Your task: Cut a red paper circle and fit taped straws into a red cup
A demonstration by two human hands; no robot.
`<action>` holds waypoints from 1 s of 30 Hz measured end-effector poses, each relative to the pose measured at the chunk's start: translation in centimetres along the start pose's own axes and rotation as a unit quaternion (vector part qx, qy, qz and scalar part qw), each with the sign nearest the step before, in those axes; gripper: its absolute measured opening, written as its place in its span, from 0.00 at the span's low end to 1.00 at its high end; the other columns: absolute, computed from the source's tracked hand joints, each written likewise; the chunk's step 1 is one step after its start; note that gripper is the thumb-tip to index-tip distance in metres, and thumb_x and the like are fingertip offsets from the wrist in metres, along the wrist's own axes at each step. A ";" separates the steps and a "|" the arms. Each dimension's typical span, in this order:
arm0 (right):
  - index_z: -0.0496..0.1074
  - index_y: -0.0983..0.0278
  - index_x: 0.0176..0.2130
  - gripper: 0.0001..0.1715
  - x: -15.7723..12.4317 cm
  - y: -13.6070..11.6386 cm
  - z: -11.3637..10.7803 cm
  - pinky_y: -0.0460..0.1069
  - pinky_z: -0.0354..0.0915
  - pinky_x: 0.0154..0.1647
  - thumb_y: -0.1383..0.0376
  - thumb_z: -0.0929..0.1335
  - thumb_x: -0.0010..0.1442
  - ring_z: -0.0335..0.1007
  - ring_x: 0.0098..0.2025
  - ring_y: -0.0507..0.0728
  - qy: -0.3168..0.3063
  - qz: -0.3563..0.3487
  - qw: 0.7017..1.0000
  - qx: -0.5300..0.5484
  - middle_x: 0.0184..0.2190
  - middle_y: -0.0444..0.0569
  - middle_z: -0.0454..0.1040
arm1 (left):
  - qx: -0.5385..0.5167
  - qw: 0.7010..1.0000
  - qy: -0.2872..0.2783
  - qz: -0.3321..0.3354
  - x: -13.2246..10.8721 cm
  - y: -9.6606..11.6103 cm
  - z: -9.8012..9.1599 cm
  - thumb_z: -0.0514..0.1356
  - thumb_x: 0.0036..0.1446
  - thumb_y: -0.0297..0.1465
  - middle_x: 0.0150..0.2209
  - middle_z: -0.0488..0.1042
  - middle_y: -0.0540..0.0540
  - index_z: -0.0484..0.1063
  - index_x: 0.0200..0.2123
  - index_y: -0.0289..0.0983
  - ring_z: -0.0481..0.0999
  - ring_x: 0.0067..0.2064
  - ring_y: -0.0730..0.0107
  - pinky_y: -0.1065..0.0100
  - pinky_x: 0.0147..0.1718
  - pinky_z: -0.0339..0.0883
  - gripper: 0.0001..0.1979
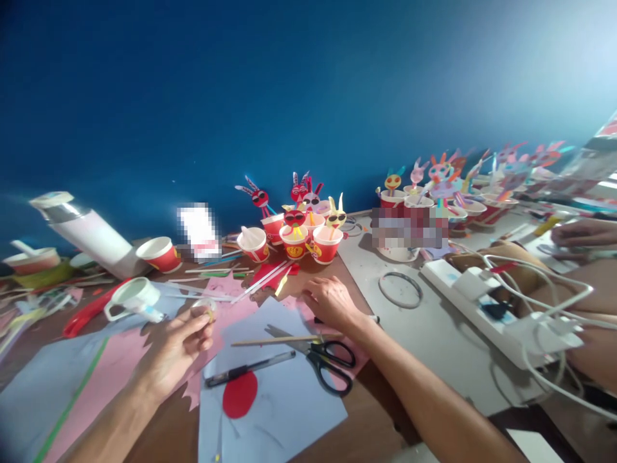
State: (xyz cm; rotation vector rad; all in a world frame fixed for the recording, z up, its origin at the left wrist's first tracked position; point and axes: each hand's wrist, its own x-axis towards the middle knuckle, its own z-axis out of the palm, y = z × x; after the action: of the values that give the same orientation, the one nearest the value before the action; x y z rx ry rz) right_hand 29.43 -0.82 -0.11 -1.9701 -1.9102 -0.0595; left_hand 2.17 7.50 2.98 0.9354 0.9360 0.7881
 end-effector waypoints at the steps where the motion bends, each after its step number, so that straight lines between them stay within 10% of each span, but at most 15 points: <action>1: 0.74 0.63 0.32 0.11 0.0 0.1 0.0 0.48 0.58 0.38 0.67 0.62 0.59 0.70 0.34 0.54 0.006 0.000 1.000 0.004 0.29 0.46 0.77 | 0.004 1.000 -0.007 -0.003 0.0 -0.1 -0.1 0.65 0.47 0.27 0.25 0.69 0.52 0.69 0.32 0.35 0.67 0.24 0.79 0.77 0.21 0.62 0.08; 14: 0.73 0.61 0.35 0.10 -0.1 1.4 -0.9 0.46 0.61 0.34 0.66 0.63 0.58 0.70 0.33 0.54 0.109 0.062 0.991 0.043 0.30 0.44 0.78 | 0.027 0.999 -0.003 -0.047 0.0 -2.7 -1.0 0.65 0.46 0.27 0.26 0.68 0.52 0.70 0.33 0.34 0.66 0.25 0.80 0.78 0.22 0.62 0.09; 30: 0.74 0.62 0.32 0.11 -0.6 -0.1 -1.1 0.47 0.60 0.39 0.67 0.62 0.58 0.70 0.32 0.54 0.061 -0.015 0.996 0.062 0.30 0.45 0.77 | 0.006 0.999 0.008 -0.046 -0.5 -2.1 -1.2 0.64 0.48 0.30 0.24 0.67 0.53 0.68 0.31 0.36 0.65 0.23 0.80 0.77 0.20 0.59 0.08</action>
State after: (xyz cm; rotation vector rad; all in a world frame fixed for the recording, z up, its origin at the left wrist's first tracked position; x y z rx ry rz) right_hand 29.57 -1.76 0.69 -1.8143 -1.8214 -0.0651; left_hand 1.18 6.60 0.86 0.8917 0.9909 0.7137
